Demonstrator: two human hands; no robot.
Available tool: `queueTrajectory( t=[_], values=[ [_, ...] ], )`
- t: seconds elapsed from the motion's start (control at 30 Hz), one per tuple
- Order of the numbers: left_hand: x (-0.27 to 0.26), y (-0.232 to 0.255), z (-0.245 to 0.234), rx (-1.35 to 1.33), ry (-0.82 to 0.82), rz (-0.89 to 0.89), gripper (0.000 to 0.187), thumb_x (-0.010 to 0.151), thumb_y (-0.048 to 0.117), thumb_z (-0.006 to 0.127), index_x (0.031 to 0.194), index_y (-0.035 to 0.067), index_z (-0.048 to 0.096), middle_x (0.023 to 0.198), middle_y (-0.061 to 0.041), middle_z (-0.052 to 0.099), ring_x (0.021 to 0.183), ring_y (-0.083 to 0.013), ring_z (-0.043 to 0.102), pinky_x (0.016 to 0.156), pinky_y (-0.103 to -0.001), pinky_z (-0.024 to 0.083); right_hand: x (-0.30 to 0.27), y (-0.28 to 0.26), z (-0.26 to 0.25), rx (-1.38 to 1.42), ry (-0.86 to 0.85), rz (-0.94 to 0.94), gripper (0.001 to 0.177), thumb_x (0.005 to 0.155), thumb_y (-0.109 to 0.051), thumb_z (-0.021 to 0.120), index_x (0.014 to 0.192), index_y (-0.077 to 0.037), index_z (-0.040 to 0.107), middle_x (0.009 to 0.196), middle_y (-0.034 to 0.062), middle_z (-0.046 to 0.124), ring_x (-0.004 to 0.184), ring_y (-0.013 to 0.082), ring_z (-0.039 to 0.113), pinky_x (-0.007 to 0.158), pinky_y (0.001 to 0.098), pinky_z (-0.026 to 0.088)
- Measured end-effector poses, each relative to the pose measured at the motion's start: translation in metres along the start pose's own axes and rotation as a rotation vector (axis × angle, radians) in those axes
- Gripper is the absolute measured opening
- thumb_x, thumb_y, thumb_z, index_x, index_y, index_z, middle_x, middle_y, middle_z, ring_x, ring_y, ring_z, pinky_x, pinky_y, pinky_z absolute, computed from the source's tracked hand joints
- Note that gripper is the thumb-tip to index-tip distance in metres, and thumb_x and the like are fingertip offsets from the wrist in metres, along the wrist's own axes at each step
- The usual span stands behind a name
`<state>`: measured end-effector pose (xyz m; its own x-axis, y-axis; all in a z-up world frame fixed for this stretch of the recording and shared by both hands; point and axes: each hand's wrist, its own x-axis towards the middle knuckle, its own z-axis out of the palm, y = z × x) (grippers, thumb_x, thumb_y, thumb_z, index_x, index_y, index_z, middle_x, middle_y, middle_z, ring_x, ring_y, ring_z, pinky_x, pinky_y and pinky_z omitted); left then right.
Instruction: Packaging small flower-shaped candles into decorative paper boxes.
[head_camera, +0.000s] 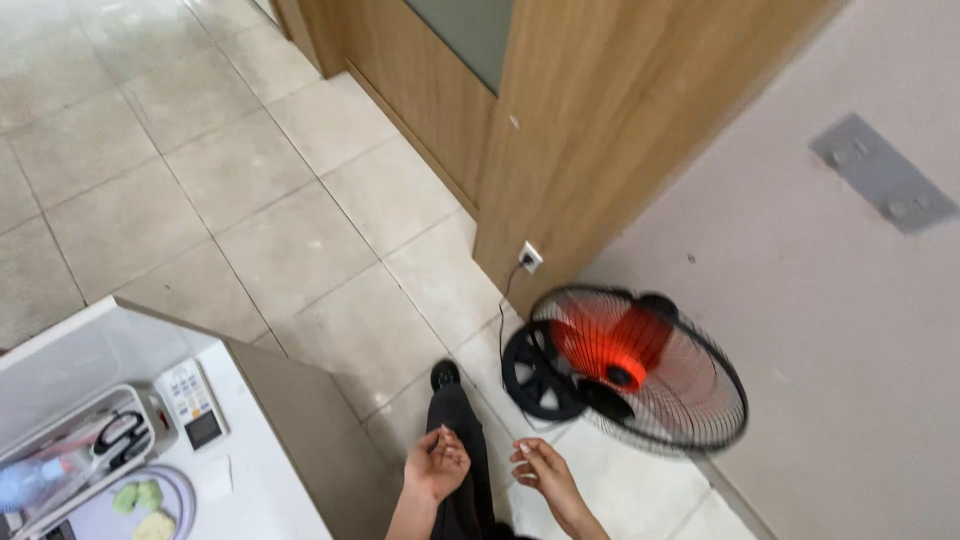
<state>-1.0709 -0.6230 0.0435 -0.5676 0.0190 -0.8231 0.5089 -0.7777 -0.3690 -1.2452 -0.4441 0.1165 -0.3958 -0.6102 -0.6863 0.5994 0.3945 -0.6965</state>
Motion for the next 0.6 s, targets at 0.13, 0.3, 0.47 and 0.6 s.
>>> queueTrajectory(
  t=[0.13,0.3,0.47,0.6],
  values=[
    [0.067,0.049,0.071,-0.007,-0.170,-0.074,0.026,0.098,0.026,0.048,0.088,0.011,0.067,0.077,0.003,0.065,0.070,-0.0121,0.059,0.062,-0.027,0.045,0.125,-0.057,0.017,-0.026,-0.077,0.127,0.032,0.102,-0.031,0.055,0.121,-0.008,0.066,0.101,0.0052,0.070,0.090,0.0174,0.069,0.084,0.0340,0.055],
    [0.039,0.080,0.223,0.077,-0.092,0.016,0.018,0.099,0.022,0.059,0.092,0.007,0.066,0.086,-0.002,0.069,0.075,-0.0147,0.061,0.066,-0.028,0.048,0.265,-0.162,0.066,-0.304,-0.072,0.249,0.033,0.103,-0.034,0.054,0.122,-0.010,0.068,0.101,0.0048,0.072,0.089,0.0152,0.069,0.085,0.0329,0.055],
    [0.046,0.157,0.313,-0.012,-0.230,0.106,0.019,0.097,0.023,0.056,0.090,0.008,0.065,0.085,0.000,0.068,0.074,-0.0138,0.062,0.065,-0.028,0.046,0.378,-0.246,0.120,-0.235,-0.179,-0.150,0.028,0.099,-0.029,0.060,0.117,-0.010,0.069,0.097,0.0042,0.073,0.084,0.0148,0.069,0.079,0.0315,0.055],
    [0.039,0.217,0.388,-0.100,-0.136,0.122,0.024,0.100,0.027,0.057,0.093,0.005,0.064,0.083,-0.003,0.066,0.073,-0.0144,0.059,0.065,-0.028,0.045,0.508,-0.284,0.158,-0.218,-0.204,-0.294,0.024,0.098,-0.024,0.062,0.116,-0.010,0.070,0.093,0.0050,0.073,0.076,0.0142,0.066,0.070,0.0300,0.052]
  ],
)
